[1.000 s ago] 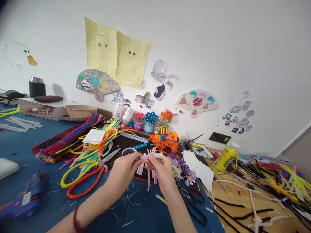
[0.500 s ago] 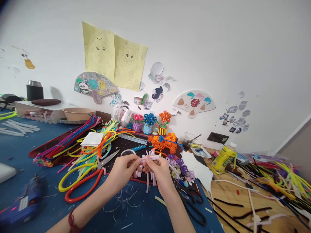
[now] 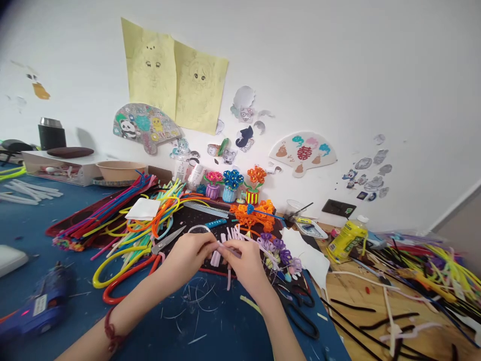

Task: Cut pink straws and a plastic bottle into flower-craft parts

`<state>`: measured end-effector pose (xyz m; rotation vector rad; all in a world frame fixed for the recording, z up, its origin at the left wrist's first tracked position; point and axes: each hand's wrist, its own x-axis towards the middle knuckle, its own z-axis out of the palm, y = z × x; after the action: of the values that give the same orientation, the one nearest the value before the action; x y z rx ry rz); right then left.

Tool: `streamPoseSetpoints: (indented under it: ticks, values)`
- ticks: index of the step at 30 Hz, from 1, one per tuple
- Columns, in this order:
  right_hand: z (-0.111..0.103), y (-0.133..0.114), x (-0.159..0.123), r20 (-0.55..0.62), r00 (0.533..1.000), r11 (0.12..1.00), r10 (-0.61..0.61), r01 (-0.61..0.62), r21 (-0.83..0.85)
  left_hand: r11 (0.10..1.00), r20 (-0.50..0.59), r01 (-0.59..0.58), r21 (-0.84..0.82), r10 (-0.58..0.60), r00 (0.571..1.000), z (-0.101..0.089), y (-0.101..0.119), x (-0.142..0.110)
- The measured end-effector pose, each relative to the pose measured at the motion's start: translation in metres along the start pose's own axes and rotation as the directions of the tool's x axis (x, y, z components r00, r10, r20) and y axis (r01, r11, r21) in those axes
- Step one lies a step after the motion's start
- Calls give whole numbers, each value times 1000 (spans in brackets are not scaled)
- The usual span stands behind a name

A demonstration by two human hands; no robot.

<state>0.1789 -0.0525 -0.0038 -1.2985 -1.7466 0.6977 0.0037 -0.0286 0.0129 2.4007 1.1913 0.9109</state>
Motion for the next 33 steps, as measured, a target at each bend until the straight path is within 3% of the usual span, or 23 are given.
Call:
streamPoseSetpoints:
  ticks: [4,10,21,33]
  values:
    - [-3,2,2,70,997,980,42,-55,191,973,-85,-136,-186,122,989,-1,-3,3]
    - [-10,-2,-2,201,977,931,66,-133,340,915,-150,-282,-289,248,957,-5,0,2]
    - [-12,1,-2,317,943,872,104,-239,426,934,-115,-257,-248,235,965,-5,1,1]
    - [-8,0,-1,233,971,912,52,-142,385,953,-118,-176,-247,150,982,-6,0,2]
